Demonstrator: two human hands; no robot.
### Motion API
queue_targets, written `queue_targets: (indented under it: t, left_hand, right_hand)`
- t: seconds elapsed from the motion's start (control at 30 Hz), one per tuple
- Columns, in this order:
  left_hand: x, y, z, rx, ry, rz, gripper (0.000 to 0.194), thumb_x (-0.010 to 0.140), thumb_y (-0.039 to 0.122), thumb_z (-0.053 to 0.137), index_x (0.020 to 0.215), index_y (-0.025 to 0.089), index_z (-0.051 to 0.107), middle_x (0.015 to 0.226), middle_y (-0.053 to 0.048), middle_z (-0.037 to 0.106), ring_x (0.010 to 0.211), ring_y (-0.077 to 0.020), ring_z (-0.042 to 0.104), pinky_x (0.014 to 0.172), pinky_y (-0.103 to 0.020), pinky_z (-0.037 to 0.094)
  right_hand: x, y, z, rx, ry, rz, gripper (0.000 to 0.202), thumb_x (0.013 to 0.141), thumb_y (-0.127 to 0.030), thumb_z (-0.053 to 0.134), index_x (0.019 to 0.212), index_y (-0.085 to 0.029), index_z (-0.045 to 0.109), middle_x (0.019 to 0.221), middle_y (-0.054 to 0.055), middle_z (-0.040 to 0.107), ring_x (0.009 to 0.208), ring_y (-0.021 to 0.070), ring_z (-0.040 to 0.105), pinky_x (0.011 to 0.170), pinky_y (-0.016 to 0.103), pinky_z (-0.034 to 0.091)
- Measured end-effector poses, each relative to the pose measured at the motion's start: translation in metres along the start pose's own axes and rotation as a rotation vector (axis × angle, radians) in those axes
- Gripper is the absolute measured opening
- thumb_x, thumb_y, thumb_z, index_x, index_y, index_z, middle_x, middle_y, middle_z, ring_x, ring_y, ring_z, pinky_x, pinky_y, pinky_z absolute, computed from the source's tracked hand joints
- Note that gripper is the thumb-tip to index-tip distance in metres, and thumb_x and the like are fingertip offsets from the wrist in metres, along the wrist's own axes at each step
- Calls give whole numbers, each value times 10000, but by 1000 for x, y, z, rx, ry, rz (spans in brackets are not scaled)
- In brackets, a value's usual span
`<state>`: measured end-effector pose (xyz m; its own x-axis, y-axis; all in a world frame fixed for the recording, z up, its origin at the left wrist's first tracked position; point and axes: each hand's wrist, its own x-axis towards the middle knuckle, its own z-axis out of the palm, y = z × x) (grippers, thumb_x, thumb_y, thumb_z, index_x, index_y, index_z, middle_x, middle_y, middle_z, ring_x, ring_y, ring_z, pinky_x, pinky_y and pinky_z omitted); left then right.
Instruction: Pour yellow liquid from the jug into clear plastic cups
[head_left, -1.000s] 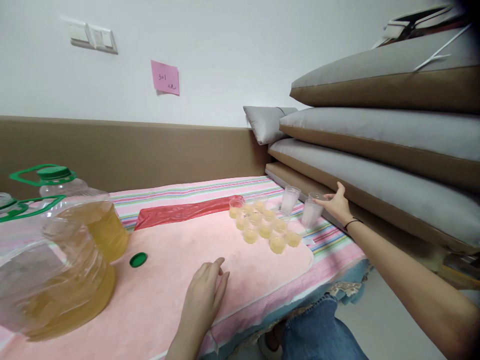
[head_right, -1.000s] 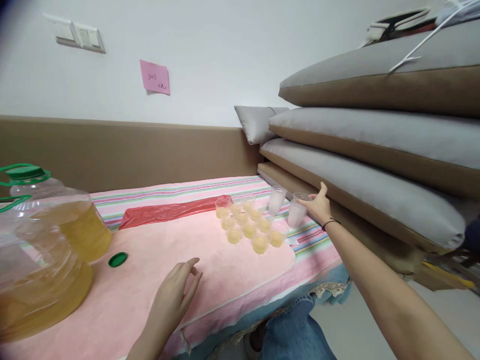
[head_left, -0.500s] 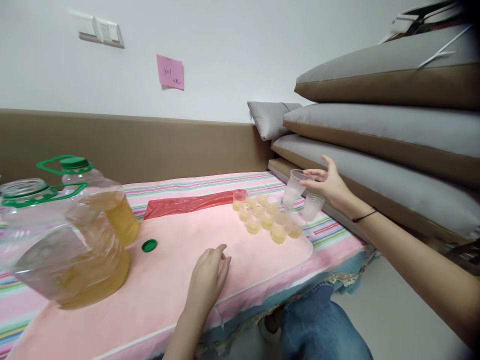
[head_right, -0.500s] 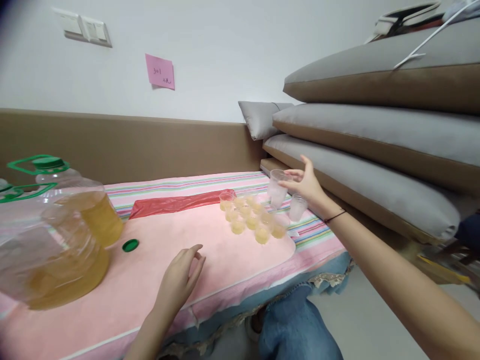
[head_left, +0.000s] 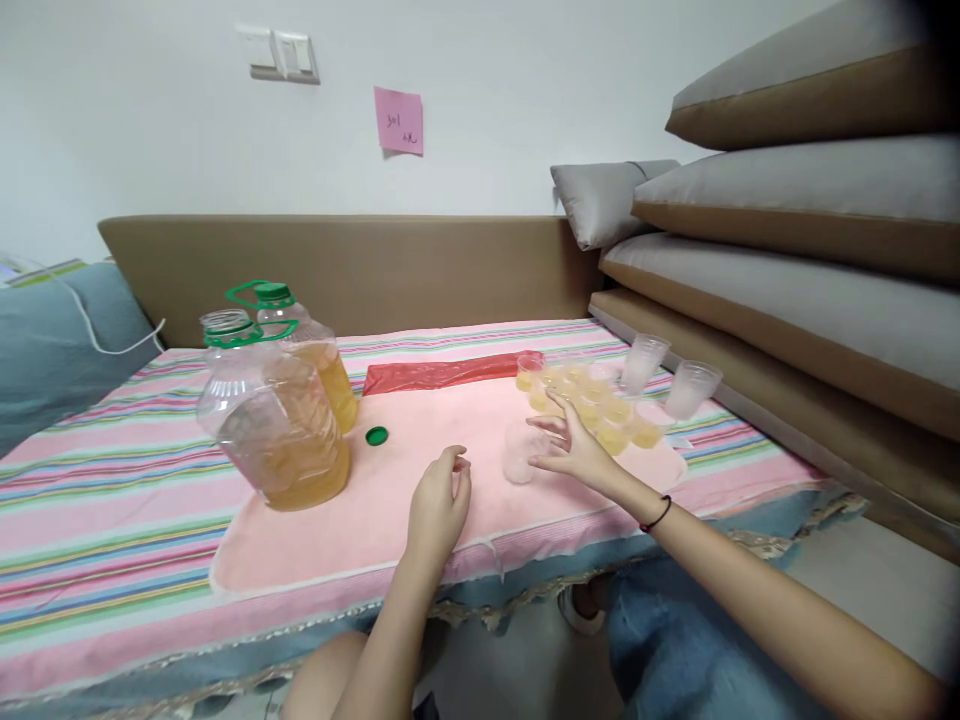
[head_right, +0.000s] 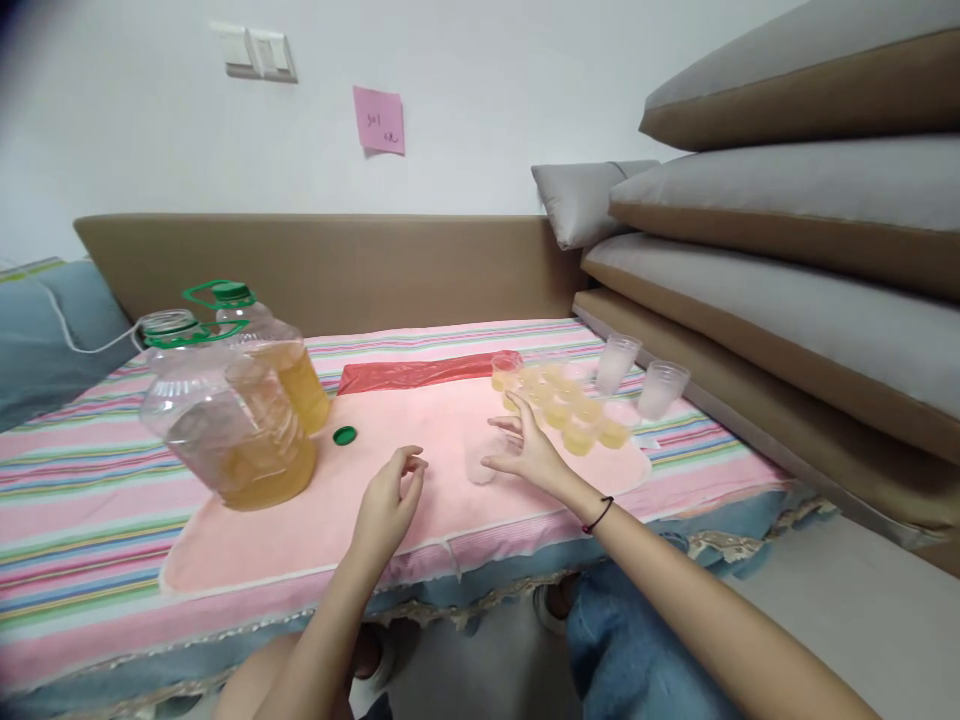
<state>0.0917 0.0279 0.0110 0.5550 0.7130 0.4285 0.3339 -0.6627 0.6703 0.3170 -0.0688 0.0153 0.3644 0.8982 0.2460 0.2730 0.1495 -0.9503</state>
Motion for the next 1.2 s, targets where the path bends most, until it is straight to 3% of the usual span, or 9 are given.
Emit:
queue_targets:
  t: [0.2,0.53,0.8,0.97,1.2]
  left_hand:
    - [-8,-5,-14,3,5,-25,237,907,228,443,1112,181,551,967,-86,719,933,-219,679,794,-344,516]
    - [-18,-20,-29,4,40,-42,258,880,184,437,1110,170,551,977,-102,722,943,-230,683,824,-376,519]
    - [-24,-30,-42,0,181,-4,299,822,120,438,1077,187,579,1017,-83,714,987,-212,670,873,-373,518]
    - [-23,-35,-62,39,442,-31,268,855,136,418,1063,190,578,1075,-95,668,1050,-222,615,921,-396,483]
    - [-27,-45,-102,18,900,-139,290,828,139,483,1102,199,557,1129,-93,599,1099,-225,554,943,-385,449]
  right_hand:
    - [-6,10,13,8,-18,19,1102,608,-394,850,1465,-367,158,1335,109,549,1337,261,469,1079,509,401]
    - [-7,14,12,-87,-24,10,1020,617,-421,830,1424,-322,214,1360,139,540,1341,274,469,1085,536,386]
    - [-8,-14,12,-162,-29,-114,877,673,-387,794,1377,-327,275,1420,126,471,1370,271,425,1117,560,339]
    - [-3,-45,54,-158,-106,-226,697,748,-302,741,1343,-329,378,1374,81,526,1342,229,455,1163,520,282]
    - [33,-52,155,-14,-230,-273,662,772,-322,713,1343,-320,379,1398,92,518,1352,221,456,1143,500,326]
